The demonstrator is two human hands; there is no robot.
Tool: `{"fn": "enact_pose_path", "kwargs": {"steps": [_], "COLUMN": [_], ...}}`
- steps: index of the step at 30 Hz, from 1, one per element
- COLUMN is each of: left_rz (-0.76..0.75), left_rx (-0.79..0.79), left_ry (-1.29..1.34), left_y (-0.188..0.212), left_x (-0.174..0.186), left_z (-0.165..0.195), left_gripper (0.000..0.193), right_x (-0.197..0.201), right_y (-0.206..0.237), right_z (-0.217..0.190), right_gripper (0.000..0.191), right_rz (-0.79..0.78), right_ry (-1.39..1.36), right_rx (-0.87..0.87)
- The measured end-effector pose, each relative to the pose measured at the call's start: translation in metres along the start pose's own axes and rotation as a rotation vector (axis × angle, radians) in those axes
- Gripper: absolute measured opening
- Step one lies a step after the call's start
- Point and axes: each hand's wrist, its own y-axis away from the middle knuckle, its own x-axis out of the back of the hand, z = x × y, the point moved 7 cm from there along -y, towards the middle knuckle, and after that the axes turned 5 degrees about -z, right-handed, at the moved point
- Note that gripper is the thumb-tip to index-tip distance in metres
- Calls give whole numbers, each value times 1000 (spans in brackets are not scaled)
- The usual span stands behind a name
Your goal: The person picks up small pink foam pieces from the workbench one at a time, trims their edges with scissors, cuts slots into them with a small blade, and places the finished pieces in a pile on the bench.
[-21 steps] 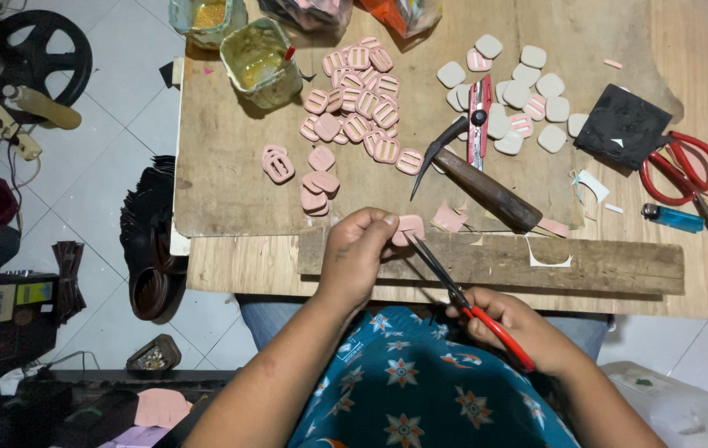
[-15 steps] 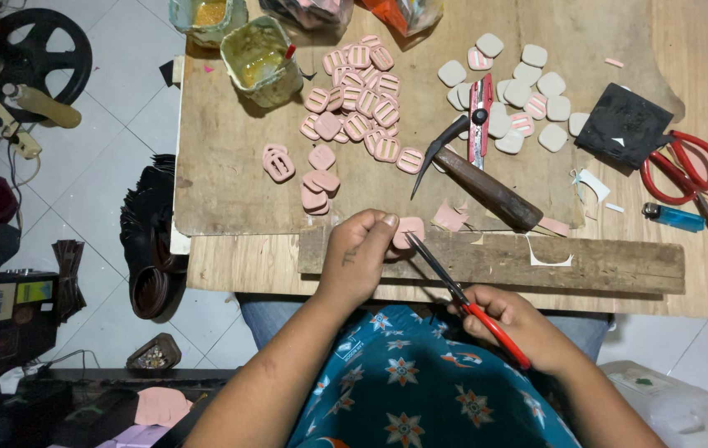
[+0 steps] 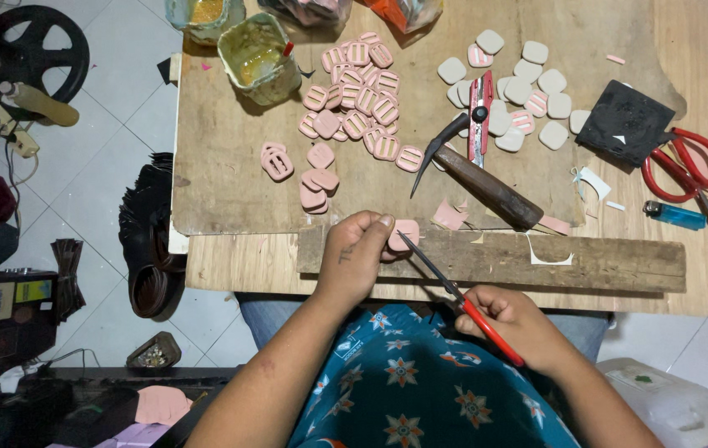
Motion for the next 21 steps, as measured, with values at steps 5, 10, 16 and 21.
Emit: {"fn": "enact_pose_path", "kwargs": {"steps": [5, 10, 16, 21], "left_rz": [30, 51, -3, -50], "left_rx": [3, -8, -80, -149], "left_ry": [-37, 7, -58, -235], "left_y": [-1, -3, 0, 8], "left_x": [0, 0, -7, -15], "left_z": [-3, 1, 15, 28], "left_gripper": [27, 27, 26, 37], "right_x": [4, 50, 131, 149], "right_y": [5, 21, 13, -19], "right_z": [-3, -35, -96, -134], "right_gripper": [37, 55, 58, 48], "right_rz": [30, 348, 763, 775], "right_ry": [98, 581, 833, 853], "right_rx": [-29, 7, 54, 3]}}
